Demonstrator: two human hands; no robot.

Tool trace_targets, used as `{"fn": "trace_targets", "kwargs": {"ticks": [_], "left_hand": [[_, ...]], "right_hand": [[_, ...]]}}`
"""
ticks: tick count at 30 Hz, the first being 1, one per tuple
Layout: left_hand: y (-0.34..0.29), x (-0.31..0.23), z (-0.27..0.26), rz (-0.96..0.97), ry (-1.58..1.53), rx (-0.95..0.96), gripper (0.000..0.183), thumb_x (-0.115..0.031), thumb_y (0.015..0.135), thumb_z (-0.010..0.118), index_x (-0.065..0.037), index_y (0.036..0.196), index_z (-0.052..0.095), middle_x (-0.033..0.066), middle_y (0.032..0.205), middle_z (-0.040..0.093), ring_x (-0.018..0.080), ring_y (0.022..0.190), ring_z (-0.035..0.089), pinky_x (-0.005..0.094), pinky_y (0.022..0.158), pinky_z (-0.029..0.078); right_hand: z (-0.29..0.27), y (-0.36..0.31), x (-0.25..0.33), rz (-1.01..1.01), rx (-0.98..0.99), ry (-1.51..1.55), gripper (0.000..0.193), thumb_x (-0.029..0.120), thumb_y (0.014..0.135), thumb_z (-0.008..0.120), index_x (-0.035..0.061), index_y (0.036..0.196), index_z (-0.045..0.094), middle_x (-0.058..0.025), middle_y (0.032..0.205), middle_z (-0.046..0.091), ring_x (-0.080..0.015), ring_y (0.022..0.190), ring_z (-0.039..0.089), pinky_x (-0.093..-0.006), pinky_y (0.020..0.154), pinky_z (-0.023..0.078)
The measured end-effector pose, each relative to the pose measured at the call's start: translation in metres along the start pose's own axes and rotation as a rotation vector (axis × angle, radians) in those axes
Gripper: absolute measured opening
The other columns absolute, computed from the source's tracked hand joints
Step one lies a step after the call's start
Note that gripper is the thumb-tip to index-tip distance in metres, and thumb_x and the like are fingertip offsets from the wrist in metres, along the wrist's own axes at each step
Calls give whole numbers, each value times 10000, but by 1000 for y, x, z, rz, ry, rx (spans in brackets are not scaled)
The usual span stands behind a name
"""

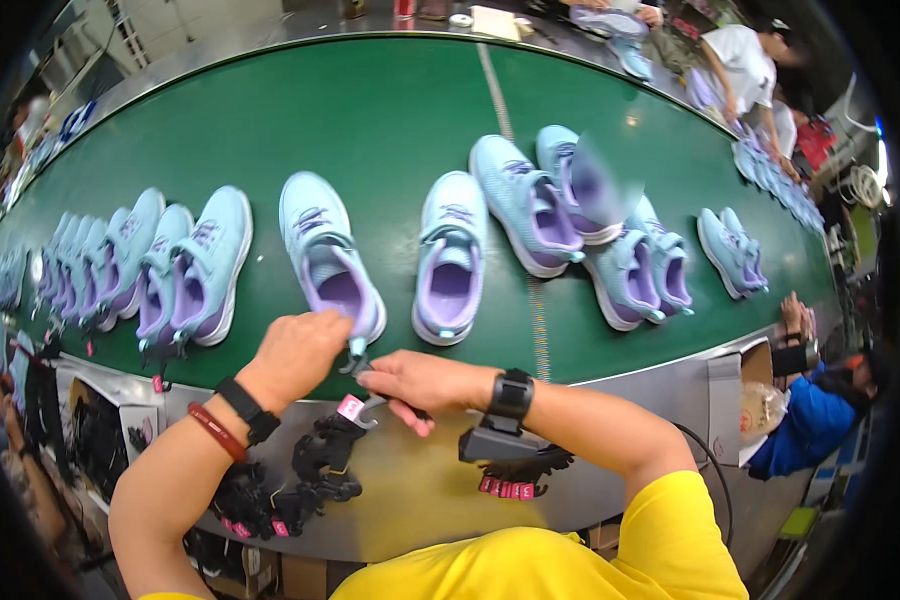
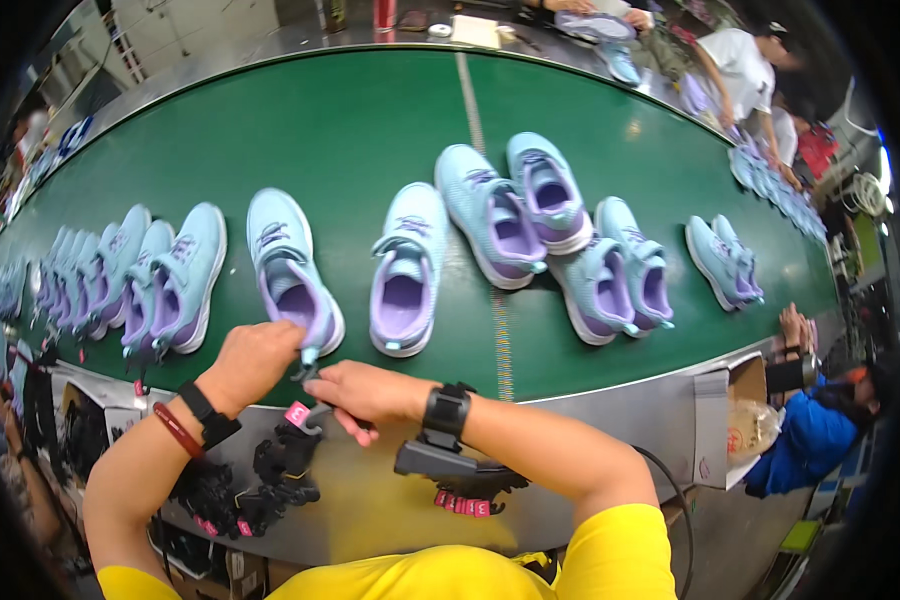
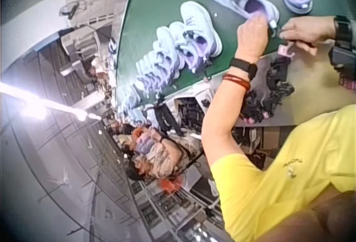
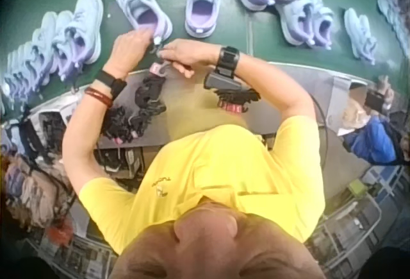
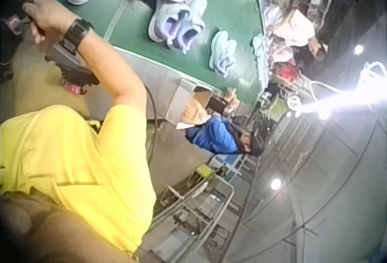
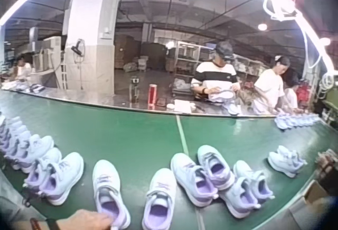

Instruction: The person picks black plastic hangers with pink tags from a cardboard box and attaches them to the heel loops of light blue sneakers moving along a green conveyor belt. The person works continuously, attaching one tag per shoe as they pass by on the assembly line.

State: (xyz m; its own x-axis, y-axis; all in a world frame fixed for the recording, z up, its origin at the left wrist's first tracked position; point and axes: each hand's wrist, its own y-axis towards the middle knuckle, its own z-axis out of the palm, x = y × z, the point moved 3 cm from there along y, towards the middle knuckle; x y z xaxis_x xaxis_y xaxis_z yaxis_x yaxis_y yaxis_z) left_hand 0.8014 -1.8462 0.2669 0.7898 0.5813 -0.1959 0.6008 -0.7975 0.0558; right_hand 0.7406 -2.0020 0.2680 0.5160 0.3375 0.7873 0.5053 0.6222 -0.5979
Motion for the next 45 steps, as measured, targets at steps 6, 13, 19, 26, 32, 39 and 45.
{"fn": "trace_targets", "kwargs": {"ticks": [6, 13, 19, 26, 32, 39, 45], "left_hand": [[4, -33, -15, 60, -89, -99, 411, -153, 788, 619, -179, 1193, 553, 120, 893, 611, 295, 698, 635, 405, 554, 503], [5, -29, -26, -88, -87, 78, 400, -80, 830, 527, -162, 1220, 561, 167, 816, 601, 336, 663, 623, 438, 606, 494], [4, -27, -12, -178, -208, 102, 332, -57, 826, 492, -134, 1124, 618, 174, 850, 624, 386, 707, 608, 472, 651, 480], [8, -29, -11, -261, -255, 100, 265, -59, 804, 505, -97, 1017, 657, 206, 767, 624, 389, 727, 616, 476, 656, 478], [10, -32, -11, -304, -253, 135, 246, -61, 814, 512, -87, 1011, 656, 200, 798, 627, 383, 752, 614, 463, 673, 478], [-4, -26, -18, -247, -445, -99, 215, -5, 812, 538, -48, 998, 637, 180, 910, 616, 379, 855, 584, 434, 746, 463], [0, -35, -30, -286, -346, -55, 256, 64, 776, 543, 8, 1018, 608, 175, 1029, 565, 357, 913, 562, 390, 764, 473]], "right_hand": [[-18, -18, 8, -138, -159, -95, 441, 406, 992, 338, 31, 841, 514, -83, 600, 578, -174, 492, 602, -298, 489, 476], [-78, -76, 7, -572, -701, -938, 211, 187, 863, 587, 60, 1032, 583, -123, 1030, 582, -359, 875, 587, -444, 735, 474], [-80, -56, -5, -409, -662, -1299, 336, 361, 790, 679, 66, 911, 575, -102, 863, 557, -325, 811, 587, -437, 693, 466], [-75, -55, 9, -572, -711, -1476, 365, 424, 766, 684, 85, 808, 554, -85, 788, 551, -293, 740, 576, -411, 644, 453], [-73, -47, 9, -532, -728, -1508, 348, 404, 731, 714, 91, 786, 573, -70, 767, 550, -275, 722, 577, -402, 646, 446], [-71, -39, 22, -594, -760, -1459, 322, 398, 704, 720, 101, 763, 610, -71, 750, 583, -272, 735, 594, -391, 646, 449], [-71, -22, 13, -548, -905, -1398, 265, 312, 717, 714, 82, 807, 620, -99, 768, 600, -305, 754, 597, -414, 682, 447]]}}
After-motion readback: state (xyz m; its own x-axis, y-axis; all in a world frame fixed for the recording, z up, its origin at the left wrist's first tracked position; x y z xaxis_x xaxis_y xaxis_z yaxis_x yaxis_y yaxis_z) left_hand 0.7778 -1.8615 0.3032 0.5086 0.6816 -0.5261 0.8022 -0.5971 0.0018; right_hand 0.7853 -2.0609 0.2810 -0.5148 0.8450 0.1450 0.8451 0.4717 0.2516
